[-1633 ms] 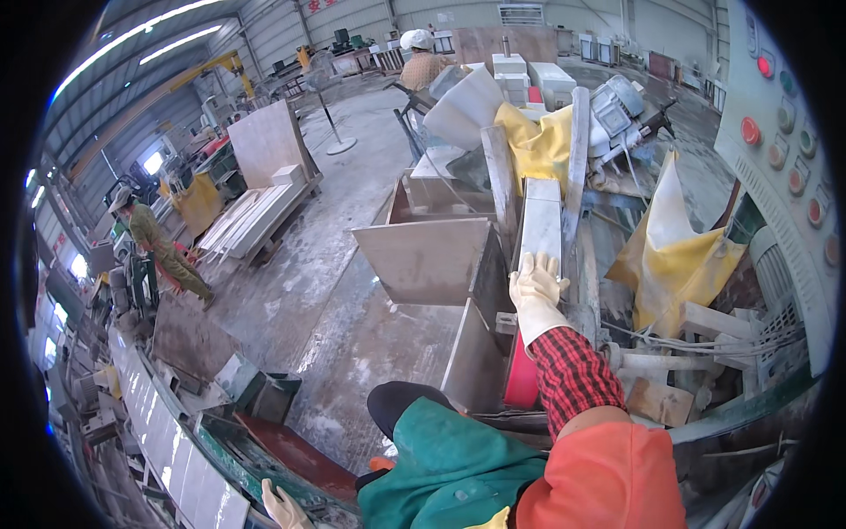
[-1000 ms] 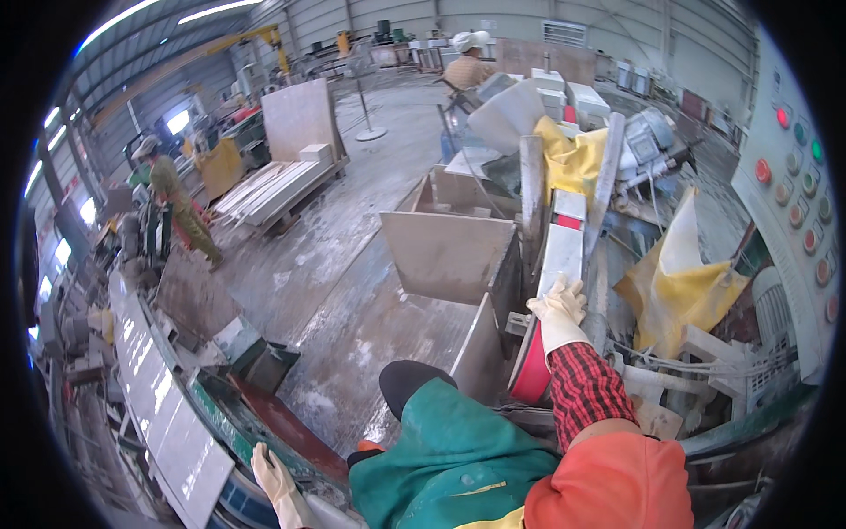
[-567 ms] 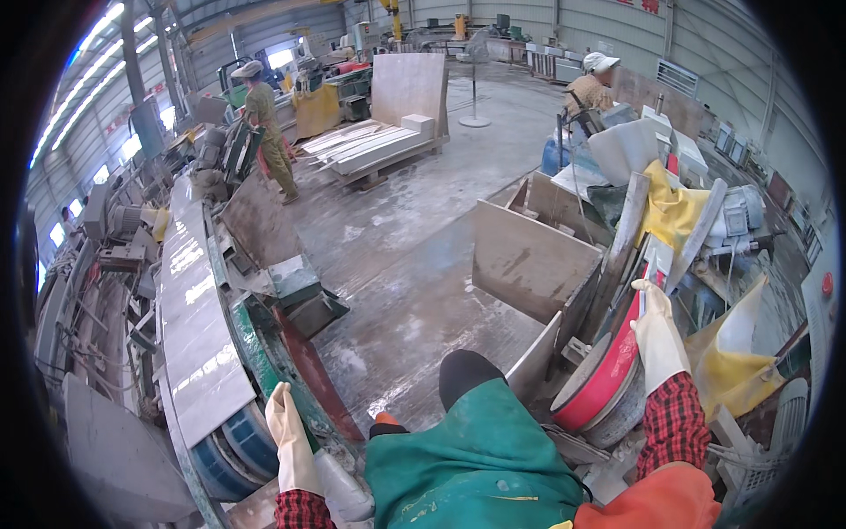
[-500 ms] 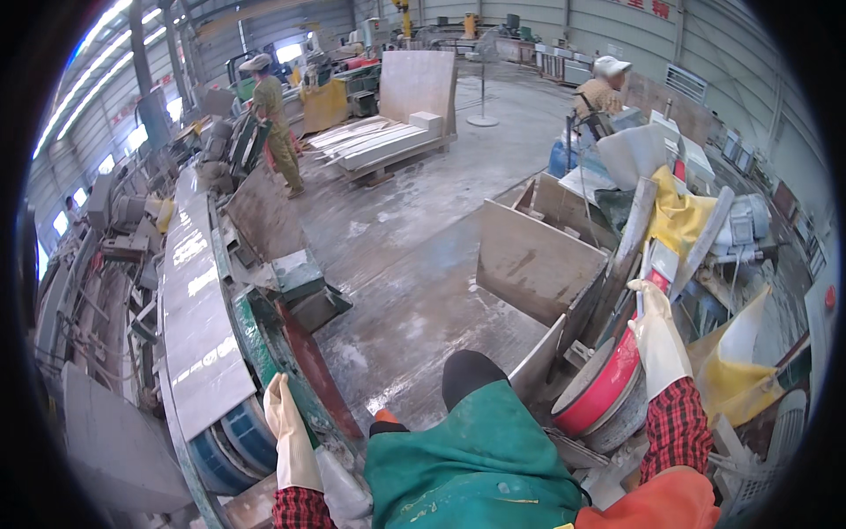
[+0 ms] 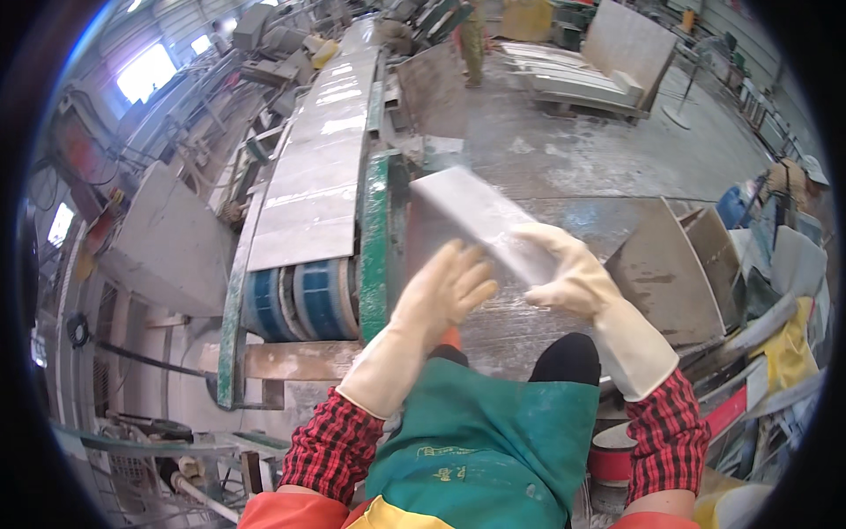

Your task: The person repeatedly picks up rectangular panels from a conveyor belt and places them into a nearby bin. The person handles the panels one at a time, moving them from the moving belt to a collection area.

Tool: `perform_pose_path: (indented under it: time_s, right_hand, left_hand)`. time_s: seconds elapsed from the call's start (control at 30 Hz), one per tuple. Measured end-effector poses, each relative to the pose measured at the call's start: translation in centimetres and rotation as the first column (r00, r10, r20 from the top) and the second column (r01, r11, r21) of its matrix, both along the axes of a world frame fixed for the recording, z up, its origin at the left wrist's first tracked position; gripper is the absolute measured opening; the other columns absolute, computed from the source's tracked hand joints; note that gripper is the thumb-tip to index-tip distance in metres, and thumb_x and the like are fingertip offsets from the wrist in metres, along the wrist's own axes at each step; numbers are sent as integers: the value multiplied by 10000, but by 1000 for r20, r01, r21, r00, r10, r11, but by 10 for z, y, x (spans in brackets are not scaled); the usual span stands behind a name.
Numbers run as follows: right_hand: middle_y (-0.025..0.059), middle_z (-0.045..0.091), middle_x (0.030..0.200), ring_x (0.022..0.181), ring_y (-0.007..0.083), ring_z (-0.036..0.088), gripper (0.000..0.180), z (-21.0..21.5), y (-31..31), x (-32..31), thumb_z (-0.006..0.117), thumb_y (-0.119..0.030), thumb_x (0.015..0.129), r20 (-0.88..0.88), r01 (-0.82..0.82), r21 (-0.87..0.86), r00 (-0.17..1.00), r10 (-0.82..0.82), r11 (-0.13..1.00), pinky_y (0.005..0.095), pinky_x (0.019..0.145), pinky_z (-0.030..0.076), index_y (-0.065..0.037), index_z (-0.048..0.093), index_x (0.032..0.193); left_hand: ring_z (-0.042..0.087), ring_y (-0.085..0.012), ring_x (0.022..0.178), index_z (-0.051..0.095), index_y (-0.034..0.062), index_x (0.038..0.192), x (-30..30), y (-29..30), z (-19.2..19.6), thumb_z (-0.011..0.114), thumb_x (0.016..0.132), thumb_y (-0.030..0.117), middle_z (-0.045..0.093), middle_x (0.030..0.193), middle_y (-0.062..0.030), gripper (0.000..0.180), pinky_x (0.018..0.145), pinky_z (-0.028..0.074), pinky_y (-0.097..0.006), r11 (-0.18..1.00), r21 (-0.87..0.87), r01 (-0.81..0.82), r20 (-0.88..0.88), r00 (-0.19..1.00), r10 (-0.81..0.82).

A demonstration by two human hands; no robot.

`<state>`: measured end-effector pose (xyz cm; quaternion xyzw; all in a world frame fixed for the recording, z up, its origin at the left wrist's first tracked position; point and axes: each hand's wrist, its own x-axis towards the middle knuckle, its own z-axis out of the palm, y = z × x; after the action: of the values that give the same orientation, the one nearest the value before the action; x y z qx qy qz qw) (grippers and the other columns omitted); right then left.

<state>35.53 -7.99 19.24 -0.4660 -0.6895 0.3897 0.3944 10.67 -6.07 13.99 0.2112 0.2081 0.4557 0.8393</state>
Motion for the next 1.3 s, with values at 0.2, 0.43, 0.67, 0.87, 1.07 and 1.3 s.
perform_pose_path:
  time_s: [0.2,0.43,0.67,0.87,1.07,1.3]
  right_hand:
    - [52,566,1393,1263,280,558,792,44,53,-164,857,-217,639,881,-603,94,421,216,792,401,1055,493,-182,583,1382]
    - [93,577,1263,1206,277,524,773,3,97,-183,895,-330,672,801,-621,333,583,134,710,423,1055,413,-126,537,1326]
    - [141,518,1513,1456,359,410,770,-33,69,-13,879,-274,741,861,-92,181,496,-113,979,424,1219,322,-152,539,1421]
    - [178,566,1453,1374,316,515,776,-89,-16,177,838,-204,731,685,371,205,607,-403,906,388,1163,396,-34,548,1431]
    - [167,546,1492,1408,270,483,723,-130,-108,269,785,-105,811,534,650,87,609,-586,755,371,1182,355,-32,513,1476]
    - [169,534,1504,1424,277,460,718,-163,-149,281,780,-78,830,463,730,1,606,-647,684,383,1198,321,-37,502,1491]
  left_hand:
    - [527,-362,1317,411,-49,1448,-128,12,-62,427,1093,154,522,1431,-243,409,1176,413,-508,876,138,-463,-156,863,481]
    - [578,-384,1258,434,-36,1423,-239,17,-70,466,1064,72,543,1400,-225,376,1051,540,-596,542,-196,-817,-168,573,803]
    - [586,-403,1245,438,-12,1408,-293,40,-139,478,1049,43,537,1401,-214,365,1020,552,-619,472,-303,-828,-225,544,809]
    - [590,-402,1235,425,-19,1404,-288,51,-148,477,1049,39,537,1390,-213,363,1007,553,-628,492,-264,-830,-269,553,788]
    - [535,-399,1303,467,-17,1373,-286,61,-144,507,1076,152,537,1420,-196,344,1114,462,-621,465,-284,-839,-312,539,782]
    - [568,-389,1262,479,-32,1348,-282,64,-140,519,1069,121,566,1365,-198,321,1088,497,-598,439,-303,-846,-322,524,788]
